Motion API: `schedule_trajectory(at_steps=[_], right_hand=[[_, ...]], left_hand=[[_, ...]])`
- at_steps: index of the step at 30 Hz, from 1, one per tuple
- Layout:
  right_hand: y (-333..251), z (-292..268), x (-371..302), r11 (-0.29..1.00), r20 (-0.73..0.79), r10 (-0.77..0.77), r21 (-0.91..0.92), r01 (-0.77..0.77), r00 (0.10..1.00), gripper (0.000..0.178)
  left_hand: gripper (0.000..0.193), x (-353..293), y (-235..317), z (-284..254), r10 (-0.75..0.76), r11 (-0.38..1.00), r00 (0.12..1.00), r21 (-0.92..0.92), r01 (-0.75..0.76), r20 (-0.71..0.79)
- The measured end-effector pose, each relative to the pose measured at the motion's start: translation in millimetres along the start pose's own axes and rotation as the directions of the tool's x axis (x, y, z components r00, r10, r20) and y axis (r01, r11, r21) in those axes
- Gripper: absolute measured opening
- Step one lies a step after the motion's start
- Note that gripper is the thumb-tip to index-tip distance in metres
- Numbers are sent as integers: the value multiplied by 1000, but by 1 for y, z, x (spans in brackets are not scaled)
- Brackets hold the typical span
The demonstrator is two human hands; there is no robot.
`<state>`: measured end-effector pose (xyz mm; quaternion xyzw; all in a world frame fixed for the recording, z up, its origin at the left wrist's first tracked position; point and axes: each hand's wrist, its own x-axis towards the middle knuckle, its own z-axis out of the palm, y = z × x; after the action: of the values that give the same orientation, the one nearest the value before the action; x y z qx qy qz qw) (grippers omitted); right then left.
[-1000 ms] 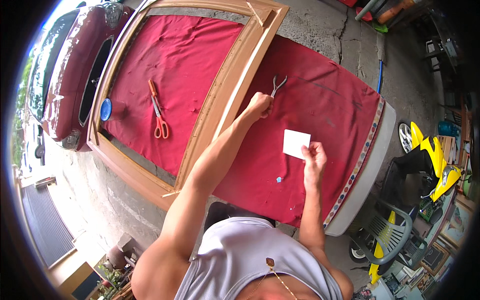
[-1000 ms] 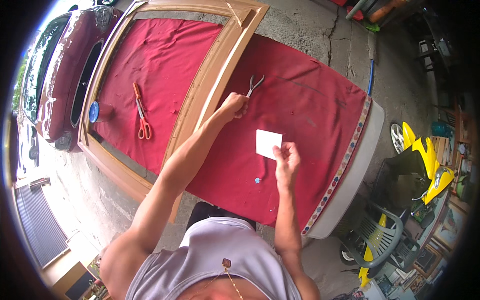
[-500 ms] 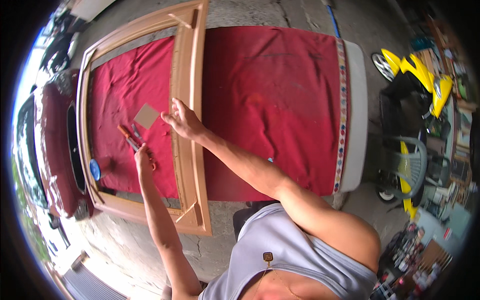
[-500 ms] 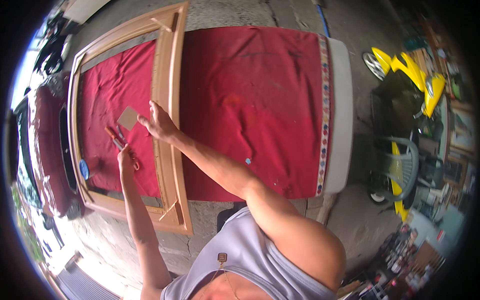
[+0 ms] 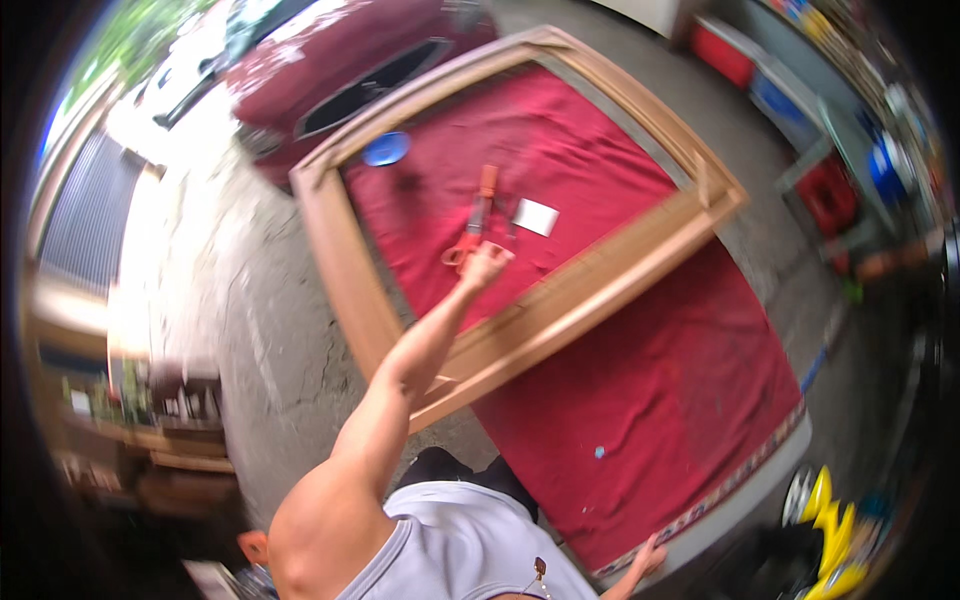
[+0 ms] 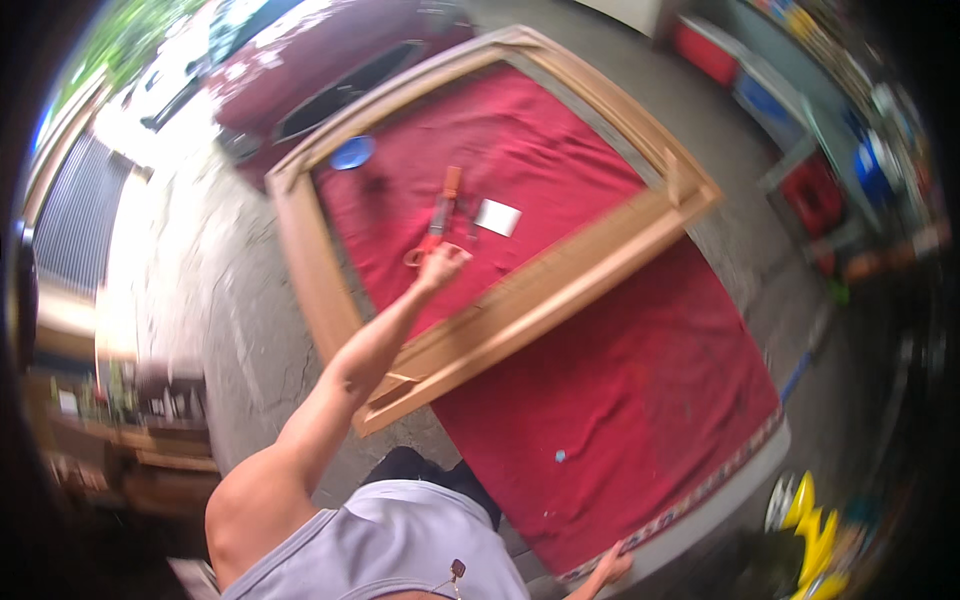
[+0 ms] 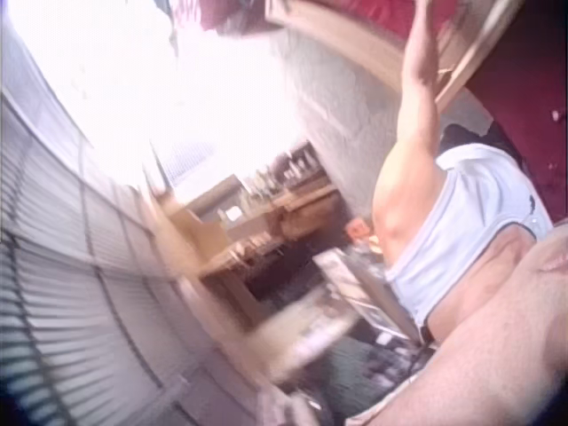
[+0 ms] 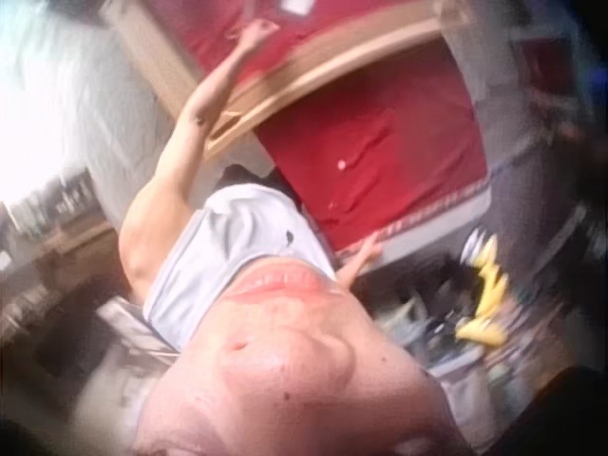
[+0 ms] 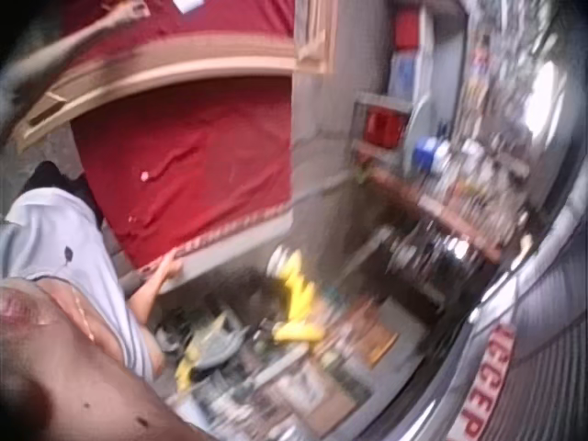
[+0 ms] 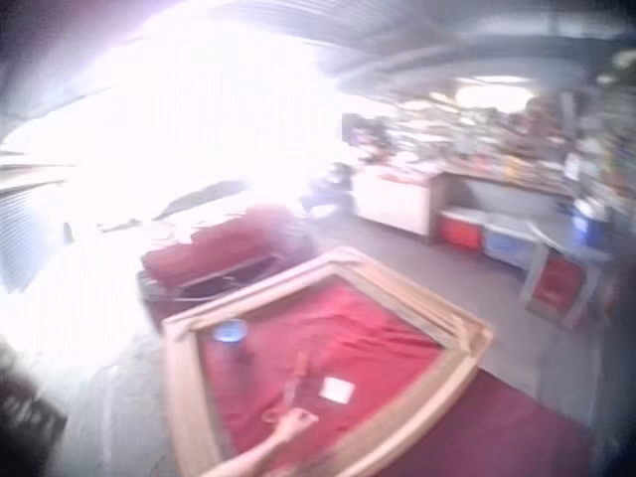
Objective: The person measures and marks a large sheet of plywood with a tape measure and pencil, then moves the sheet and a metal straightedge to a workbench. The person also handles a wooden frame and a small white card on a red-covered surface.
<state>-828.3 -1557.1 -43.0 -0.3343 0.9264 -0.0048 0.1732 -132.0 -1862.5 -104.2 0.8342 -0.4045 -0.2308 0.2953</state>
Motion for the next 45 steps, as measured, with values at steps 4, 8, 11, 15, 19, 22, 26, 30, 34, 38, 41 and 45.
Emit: schedule_trajectory(at_steps=[4, 8, 11, 15, 19, 22, 26, 30, 34, 38, 41, 45], right_hand=[[0, 26, 10, 997, -63, -71, 19, 72, 996, 55], [-19, 31, 11, 991, -106, -129, -41, 125, 986, 52], [-31, 26, 12, 984, -164, -178, -62, 170, 970, 50], [-46, 21, 6, 956, -303, -289, -37, 292, 908, 48], [-88, 34, -53, 856, -407, -454, 46, 515, 792, 46], [-144, 74, -147, 661, -417, -646, 115, 742, 640, 35], [-175, 124, -292, 294, -221, -913, 230, 928, 344, 30], [-179, 173, -406, 237, 437, -898, 364, 901, 60, 30], [-183, 224, -481, 386, 929, -350, 261, 885, -121, 37], [-219, 305, -532, 276, 948, -308, 172, 946, -82, 32], [-242, 389, -589, 289, 957, -288, 107, 951, -20, 24], [-280, 441, -737, 248, 973, -126, 222, 943, -196, 17]], left_hand=[[37, -99, 15, -72, -18, 940, 999, -340, 8, -27], [27, -203, -37, -163, -302, 756, 950, -628, 184, -86], [24, -304, -114, -217, -480, 693, 843, -695, 194, -243], [21, -476, -256, -236, -660, 641, 676, -714, 280, -328], [24, -671, -382, -206, -902, 429, 338, -644, 634, -268], [28, -806, -410, -168, -984, 175, 137, -646, 743, -110], [23, -917, -386, -149, -977, -173, -38, -675, 717, 209], [23, -955, -362, -138, -945, -326, -163, -805, 495, 283], [26, -968, -361, -113, -946, -312, -145, -937, 154, 291], [28, -972, -368, -88, -932, -311, -195, -950, 2, 305], [31, -980, -376, -85, -861, -372, -338, -924, -90, 379], [33, -1004, -382, -102, -753, -392, -473, -889, -235, 457]])
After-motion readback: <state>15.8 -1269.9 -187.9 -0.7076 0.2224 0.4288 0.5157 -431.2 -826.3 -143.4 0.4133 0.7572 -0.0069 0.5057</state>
